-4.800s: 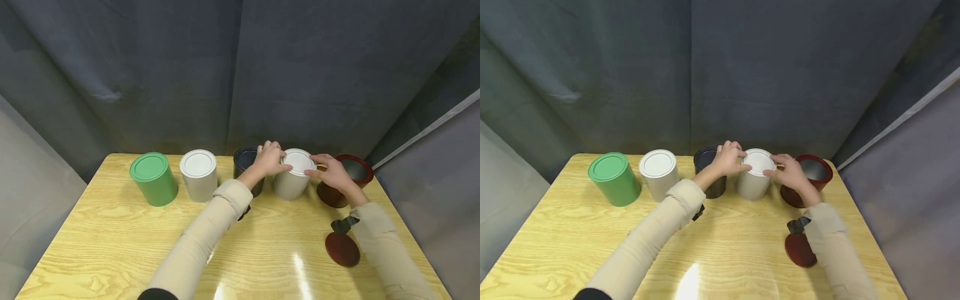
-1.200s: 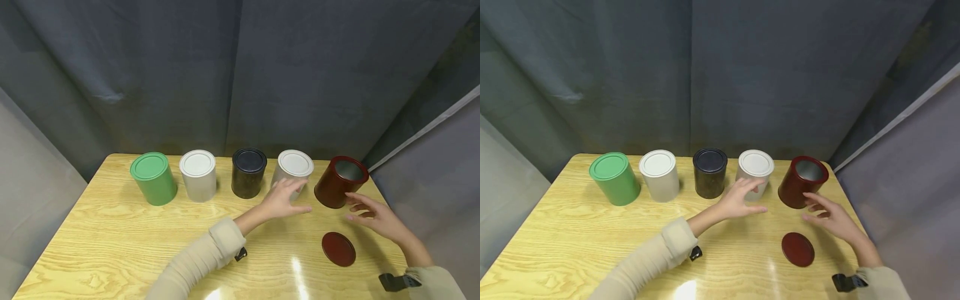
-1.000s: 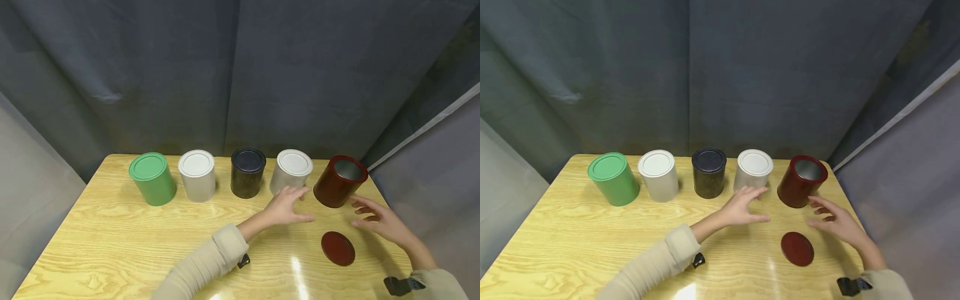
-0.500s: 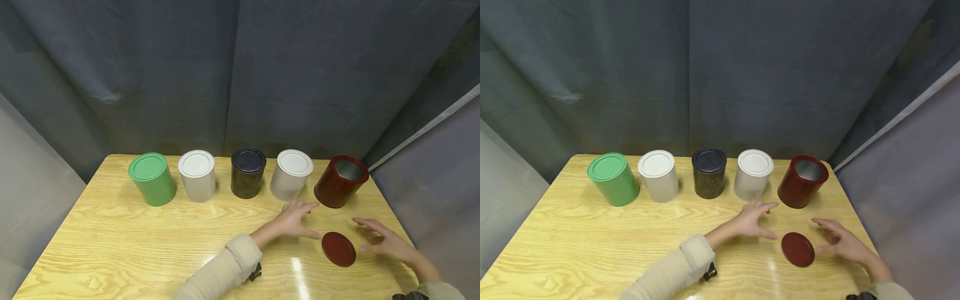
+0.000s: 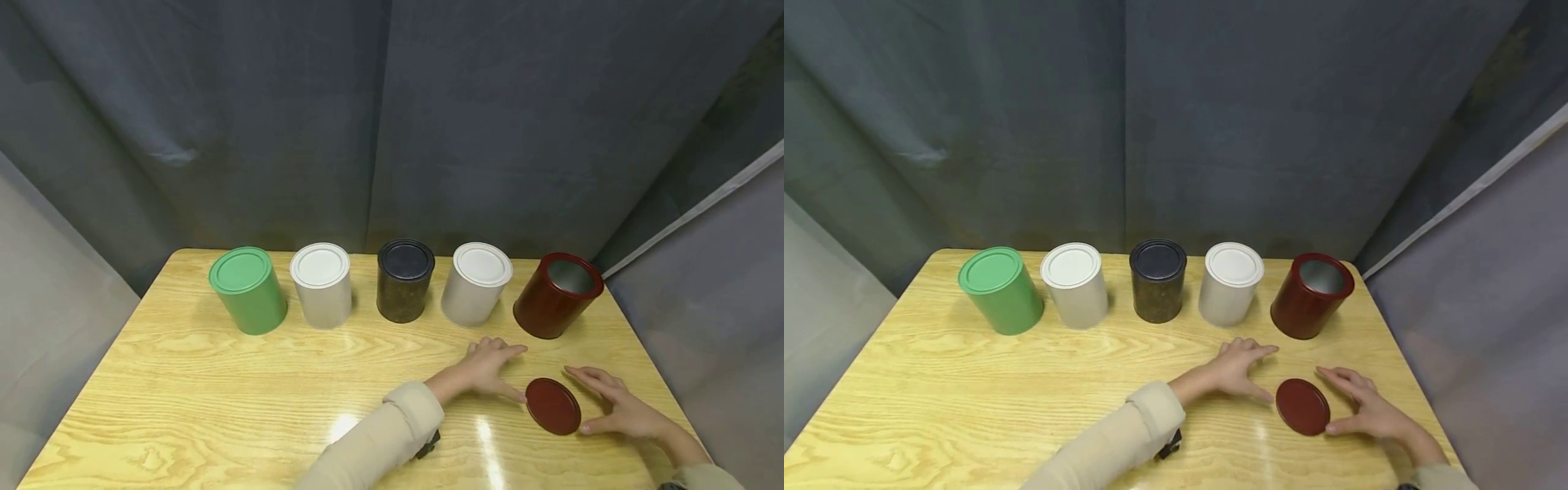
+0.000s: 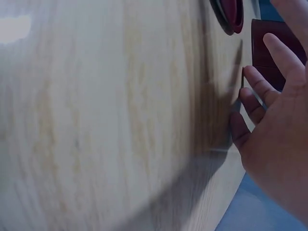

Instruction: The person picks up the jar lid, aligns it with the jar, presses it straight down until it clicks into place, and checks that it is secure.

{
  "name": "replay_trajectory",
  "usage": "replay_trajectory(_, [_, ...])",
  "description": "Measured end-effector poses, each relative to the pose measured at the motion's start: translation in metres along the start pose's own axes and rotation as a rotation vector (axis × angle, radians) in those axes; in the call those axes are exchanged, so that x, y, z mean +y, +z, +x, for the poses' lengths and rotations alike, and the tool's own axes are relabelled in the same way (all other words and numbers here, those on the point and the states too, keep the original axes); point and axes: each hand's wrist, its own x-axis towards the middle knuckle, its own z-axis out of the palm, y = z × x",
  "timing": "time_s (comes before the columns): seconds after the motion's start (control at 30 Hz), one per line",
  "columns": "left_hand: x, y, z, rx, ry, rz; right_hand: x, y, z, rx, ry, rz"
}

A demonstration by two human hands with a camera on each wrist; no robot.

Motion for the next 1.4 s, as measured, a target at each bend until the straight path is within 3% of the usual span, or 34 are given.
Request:
replay_trajectory(0.2, [0.004,0.009,0.003,-0.037,-0.004,0.004,0.002,0.003,0.0,0.006,-0.037,-0.023])
replay_trajectory(0.53, [0.015,0.024,0.007,-0.08,-0.052,0.164,0.002,0.011,-0.001,-0.001,-0.096,-0.013])
replay_trajectory(0.83, [0.026,0.02,0.004,-0.093,-0.1,0.224,0.004,0.014,0.0,-0.018,-0.103,-0.006])
replay_trajectory(1.4, [0.033,0.027,0.006,-0.073,-0.117,0.265,0.002,0.019,0.001,0.057,-0.096,-0.063])
